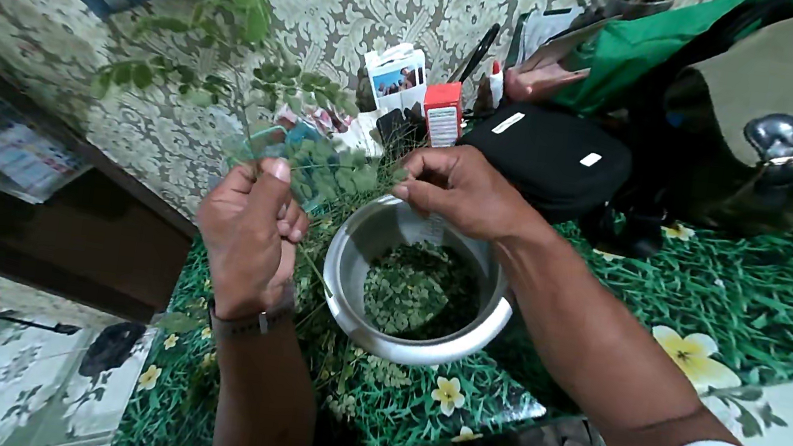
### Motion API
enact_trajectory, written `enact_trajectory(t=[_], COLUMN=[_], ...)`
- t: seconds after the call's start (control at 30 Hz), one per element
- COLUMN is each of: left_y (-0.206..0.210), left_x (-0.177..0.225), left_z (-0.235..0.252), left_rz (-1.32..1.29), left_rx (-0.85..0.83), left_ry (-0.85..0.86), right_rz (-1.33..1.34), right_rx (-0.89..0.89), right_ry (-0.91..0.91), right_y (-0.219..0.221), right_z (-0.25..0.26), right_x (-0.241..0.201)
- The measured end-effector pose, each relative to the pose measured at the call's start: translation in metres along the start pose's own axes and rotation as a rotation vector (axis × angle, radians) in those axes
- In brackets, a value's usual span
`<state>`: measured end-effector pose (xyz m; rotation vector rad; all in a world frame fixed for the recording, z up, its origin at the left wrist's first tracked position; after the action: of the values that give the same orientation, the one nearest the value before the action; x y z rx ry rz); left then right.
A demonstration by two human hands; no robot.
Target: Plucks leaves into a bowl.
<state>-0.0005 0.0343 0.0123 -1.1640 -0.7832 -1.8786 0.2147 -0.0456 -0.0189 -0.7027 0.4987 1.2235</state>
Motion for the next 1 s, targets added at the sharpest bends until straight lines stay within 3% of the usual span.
enact_trajectory(t=[0.37,0.67,0.8,1.0], left_y=[-0.002,0.011,0.009,0.010], left_x=[0.004,-0.003,-0.001,-0.001], left_z=[-0.001,-0.004,-0.004,-0.003], left_rz=[-0.032,-0.003,0.015,0.000], left_rx=[-0.004,-0.106,-0.066,-0.054], left_ry=[0.020,0.014,0.013,0.018], right_rz=[0.023,0.041,0.099,0.047], right_rx=[0.013,0.142,0.221,0.035], right_ry=[-0.041,-0.118,-0.132,-0.043], right_y=[-0.007,0.004,-0.002,0.002], right_z=[-0.001,0.001,0.002,0.000], right_x=[-0.010,-0.008,-0.002,-0.011])
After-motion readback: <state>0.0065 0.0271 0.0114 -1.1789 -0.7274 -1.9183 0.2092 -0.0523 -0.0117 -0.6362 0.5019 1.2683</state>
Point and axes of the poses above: each hand's wrist, its own z-axis towards the middle knuckle, its own y-axis out of the palm, x = y × z, the point moved 3 cm from there along z, towards the middle knuckle, and after that the axes turned 8 degrees about -y, right-handed, at the moved point
